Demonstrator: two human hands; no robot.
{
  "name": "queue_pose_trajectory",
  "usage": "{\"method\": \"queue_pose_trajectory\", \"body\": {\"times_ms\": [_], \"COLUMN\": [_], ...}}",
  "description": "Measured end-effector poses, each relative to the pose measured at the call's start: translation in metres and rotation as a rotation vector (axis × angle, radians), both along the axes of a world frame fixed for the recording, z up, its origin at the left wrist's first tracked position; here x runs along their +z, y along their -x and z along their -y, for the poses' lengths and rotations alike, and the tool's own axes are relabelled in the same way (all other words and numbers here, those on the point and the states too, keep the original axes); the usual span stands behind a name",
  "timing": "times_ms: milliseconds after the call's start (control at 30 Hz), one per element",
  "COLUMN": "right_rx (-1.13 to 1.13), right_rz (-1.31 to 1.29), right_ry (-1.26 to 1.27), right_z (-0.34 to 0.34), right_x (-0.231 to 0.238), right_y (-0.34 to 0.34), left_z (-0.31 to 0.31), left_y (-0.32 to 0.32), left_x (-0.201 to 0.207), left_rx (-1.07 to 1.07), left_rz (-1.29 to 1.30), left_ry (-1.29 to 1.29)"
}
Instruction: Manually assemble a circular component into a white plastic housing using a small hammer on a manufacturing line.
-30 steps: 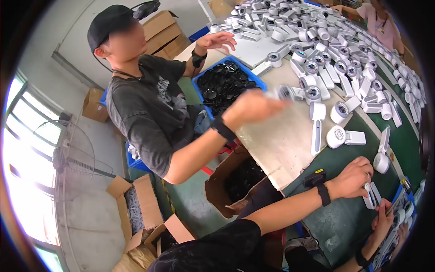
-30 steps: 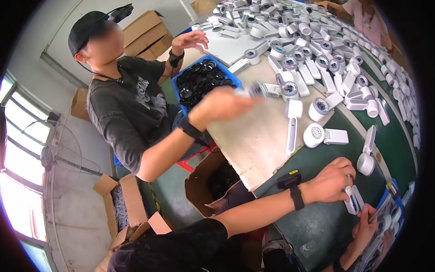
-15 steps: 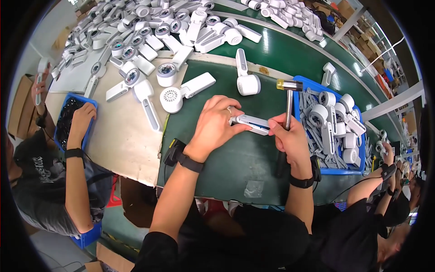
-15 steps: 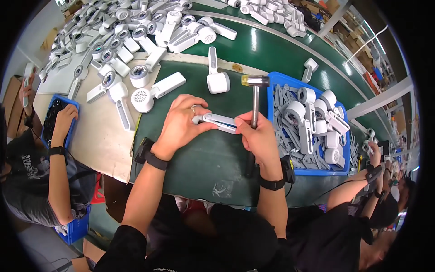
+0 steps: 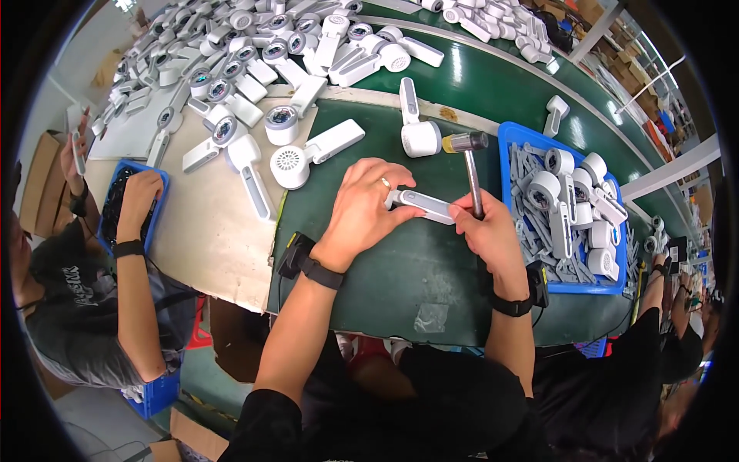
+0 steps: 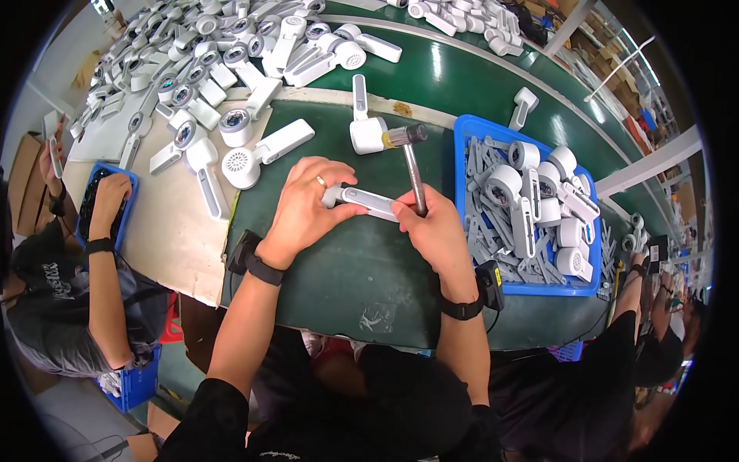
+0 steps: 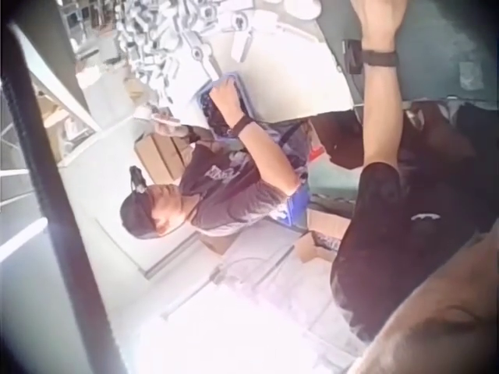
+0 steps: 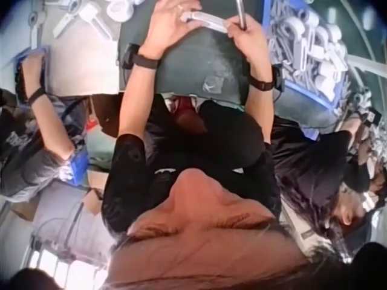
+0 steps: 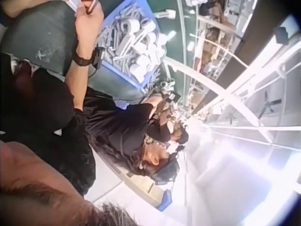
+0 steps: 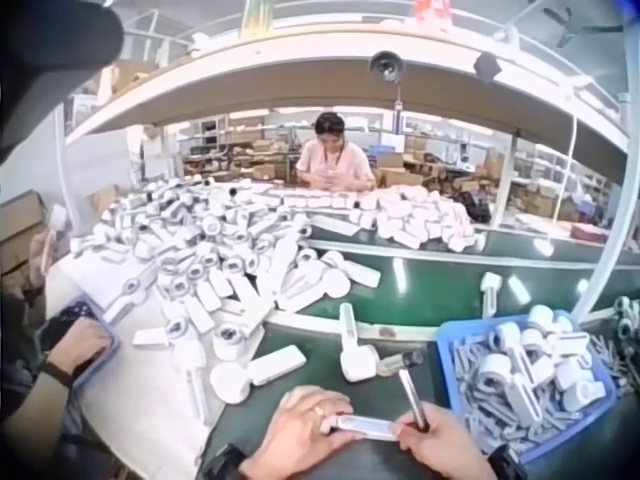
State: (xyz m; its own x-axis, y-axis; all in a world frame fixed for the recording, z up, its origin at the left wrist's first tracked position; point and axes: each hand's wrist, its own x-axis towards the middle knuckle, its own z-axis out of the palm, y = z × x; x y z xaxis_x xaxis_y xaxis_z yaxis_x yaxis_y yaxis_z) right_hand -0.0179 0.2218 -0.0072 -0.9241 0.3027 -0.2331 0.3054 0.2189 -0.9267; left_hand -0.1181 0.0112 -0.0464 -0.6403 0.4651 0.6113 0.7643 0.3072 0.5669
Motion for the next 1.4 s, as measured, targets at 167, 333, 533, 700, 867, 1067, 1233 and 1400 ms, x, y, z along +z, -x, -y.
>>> {"method": "queue_pose_trajectory", "body": {"times_ms": [167,333,533,700,867,1067,1233,1400], "right_rx": [0.02,0.037,0.031,0.005,0.018,0.021,0.025,0.067], "right_rz": [-0.008,-0.061,-0.051,-0.027,-0.038,-0.054,-0.089,0.084], "right_ry": [-0.033,-0.152,-0.14,-0.155,-0.209,-0.223,-0.281,-0.083], "right_z": [-0.002,0.001,0.001,-0.001,0.003,0.003,0.004,-0.001], "right_x": [-0.002,0.002,-0.001,-0.003,0.0,-0.004,-0.003,0.012], "right_y": [0.001,-0.002,0.001,0.001,0.001,0.0,-0.002,-0.001], "left_z": [0.001,0.001,0.003,-0.002,-0.001,-0.002,-0.001,-0.002], "left_y": [0.0,-0.001,0.0,-0.003,-0.004,-0.006,-0.004,-0.001], "left_x": [-0.007,-0.006,-0.005,-0.004,-0.004,-0.004,-0.002,-0.004], "left_rx": [-0.014,0.006,-0.033,-0.027,-0.02,-0.003,0.005,-0.008], "left_rz": [0.001,-0.05,-0.21,-0.225,-0.218,-0.281,-0.29,-0.331], "left_ry": [0.005,0.03,0.057,0.069,0.071,0.108,0.186,0.19]}}
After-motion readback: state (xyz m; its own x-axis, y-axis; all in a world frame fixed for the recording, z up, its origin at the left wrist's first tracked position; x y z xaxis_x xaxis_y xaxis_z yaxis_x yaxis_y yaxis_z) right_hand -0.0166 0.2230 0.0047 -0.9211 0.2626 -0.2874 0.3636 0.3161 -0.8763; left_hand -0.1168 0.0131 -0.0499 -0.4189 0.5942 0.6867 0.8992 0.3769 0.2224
